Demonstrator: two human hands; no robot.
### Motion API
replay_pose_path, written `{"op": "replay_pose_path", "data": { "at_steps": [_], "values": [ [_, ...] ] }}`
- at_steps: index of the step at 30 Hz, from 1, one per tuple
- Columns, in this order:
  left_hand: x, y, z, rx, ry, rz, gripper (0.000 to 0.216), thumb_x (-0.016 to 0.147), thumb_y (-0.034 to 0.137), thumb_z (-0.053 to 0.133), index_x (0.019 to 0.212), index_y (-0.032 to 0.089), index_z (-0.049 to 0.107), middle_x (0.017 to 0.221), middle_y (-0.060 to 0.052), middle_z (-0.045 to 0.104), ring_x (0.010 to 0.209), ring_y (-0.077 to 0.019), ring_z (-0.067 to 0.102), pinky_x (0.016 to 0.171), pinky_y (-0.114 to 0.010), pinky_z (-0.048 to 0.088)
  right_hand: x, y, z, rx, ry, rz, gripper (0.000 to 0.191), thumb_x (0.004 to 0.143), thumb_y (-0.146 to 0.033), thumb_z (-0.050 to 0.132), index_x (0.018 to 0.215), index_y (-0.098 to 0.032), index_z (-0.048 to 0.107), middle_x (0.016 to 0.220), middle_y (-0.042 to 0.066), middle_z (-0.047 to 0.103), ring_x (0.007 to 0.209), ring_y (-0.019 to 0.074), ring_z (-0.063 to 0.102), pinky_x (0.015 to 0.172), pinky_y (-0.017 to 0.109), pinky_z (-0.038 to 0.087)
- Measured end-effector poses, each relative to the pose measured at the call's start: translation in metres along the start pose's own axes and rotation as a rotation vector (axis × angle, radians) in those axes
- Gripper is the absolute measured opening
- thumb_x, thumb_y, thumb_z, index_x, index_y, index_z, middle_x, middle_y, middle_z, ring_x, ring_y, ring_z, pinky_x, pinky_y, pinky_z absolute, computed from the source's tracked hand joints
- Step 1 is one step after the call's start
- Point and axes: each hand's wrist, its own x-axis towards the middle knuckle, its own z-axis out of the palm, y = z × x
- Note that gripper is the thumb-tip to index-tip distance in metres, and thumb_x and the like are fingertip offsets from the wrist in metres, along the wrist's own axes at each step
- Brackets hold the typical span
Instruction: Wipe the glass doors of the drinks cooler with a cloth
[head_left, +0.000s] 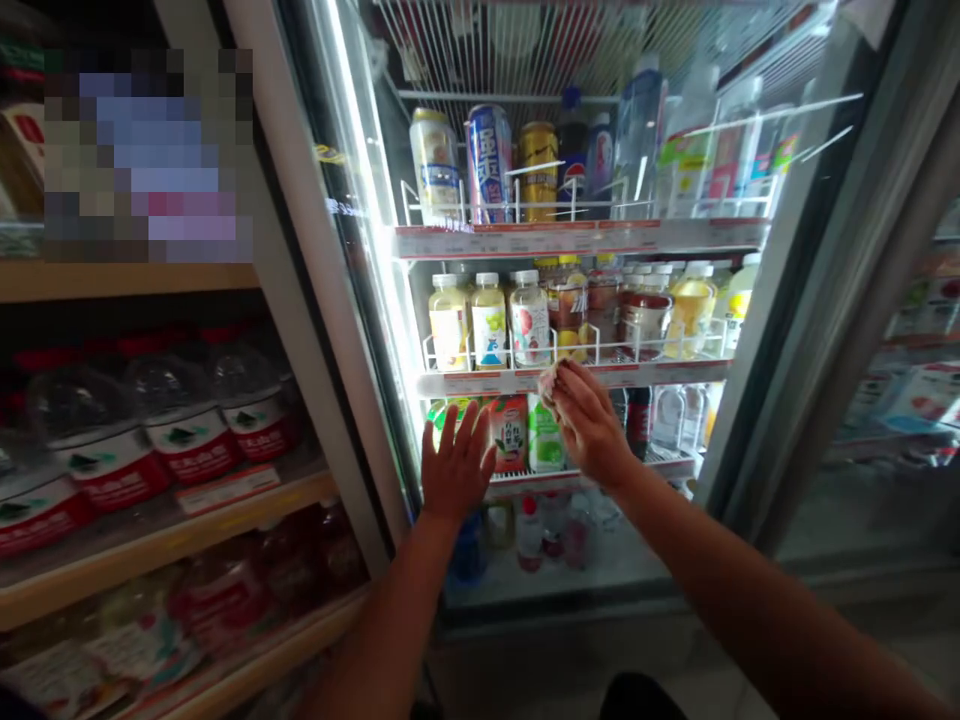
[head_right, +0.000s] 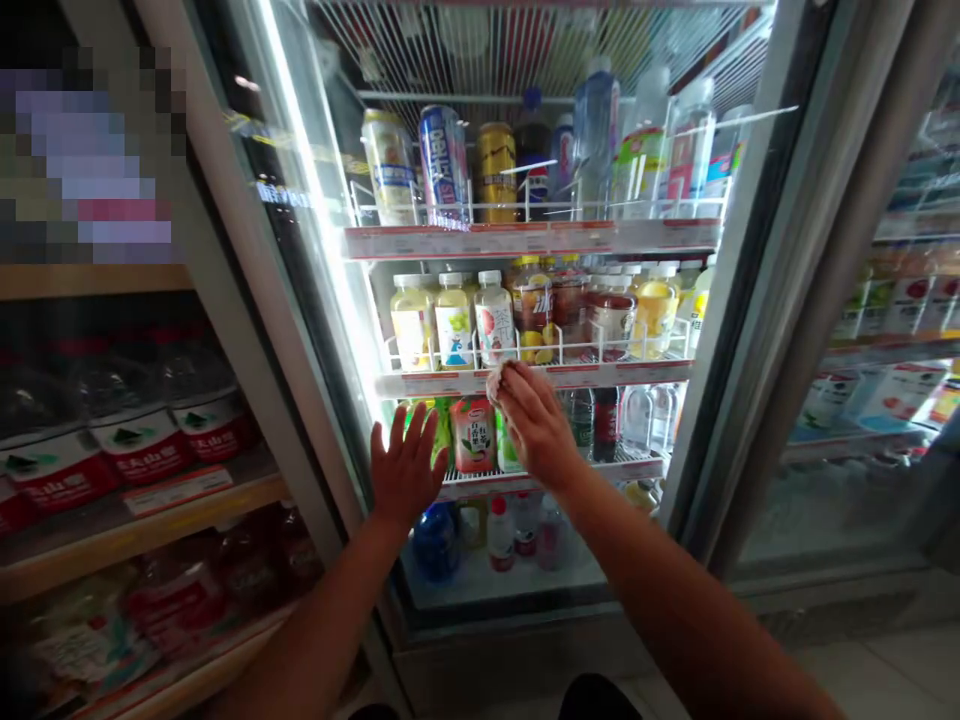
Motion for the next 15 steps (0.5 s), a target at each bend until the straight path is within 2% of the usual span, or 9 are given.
{"op": "replay_pose_path", "data": {
  "at_steps": [4, 10, 15],
  "values": [
    [-0.001, -0.001, 0.002, -0.005, 0.005, -0.002, 0.073, 0.095, 0.031, 0.055, 0.157, 0.022, 0.019, 0.152, -0.009, 0.044, 0.152, -0.0214, 0.017, 0.127, -0.046, 0.007, -0.013, 0.012, -0.012, -0.005, -0.075, -0.066, 0.059, 0.092, -0.010, 0.056, 0.148, -0.023, 0.042, 0.142, 0.013, 0.056, 0.142, 0.0267, 0.043, 0.113, 0.050, 0.047],
    [-0.001, -0.002, 0.003, -0.006, 0.008, -0.001, 0.074, 0.094, 0.031, 0.057, 0.157, 0.021, 0.019, 0.152, -0.010, 0.044, 0.152, -0.0207, 0.015, 0.127, -0.046, 0.007, -0.018, 0.029, -0.025, -0.049, 0.101, 0.074, 0.060, 0.091, -0.007, 0.055, 0.148, -0.023, 0.043, 0.146, 0.014, 0.051, 0.145, 0.0278, 0.039, 0.113, 0.053, 0.047],
    [-0.002, -0.002, 0.004, 0.015, 0.013, 0.003, 0.073, 0.095, 0.032, 0.056, 0.157, 0.021, 0.020, 0.152, -0.010, 0.043, 0.152, -0.0214, 0.017, 0.127, -0.046, 0.007, -0.032, 0.046, -0.037, -0.076, 0.059, 0.055, 0.058, 0.091, -0.010, 0.056, 0.146, -0.025, 0.045, 0.145, 0.013, 0.052, 0.142, 0.0291, 0.043, 0.112, 0.053, 0.048]
  ]
}}
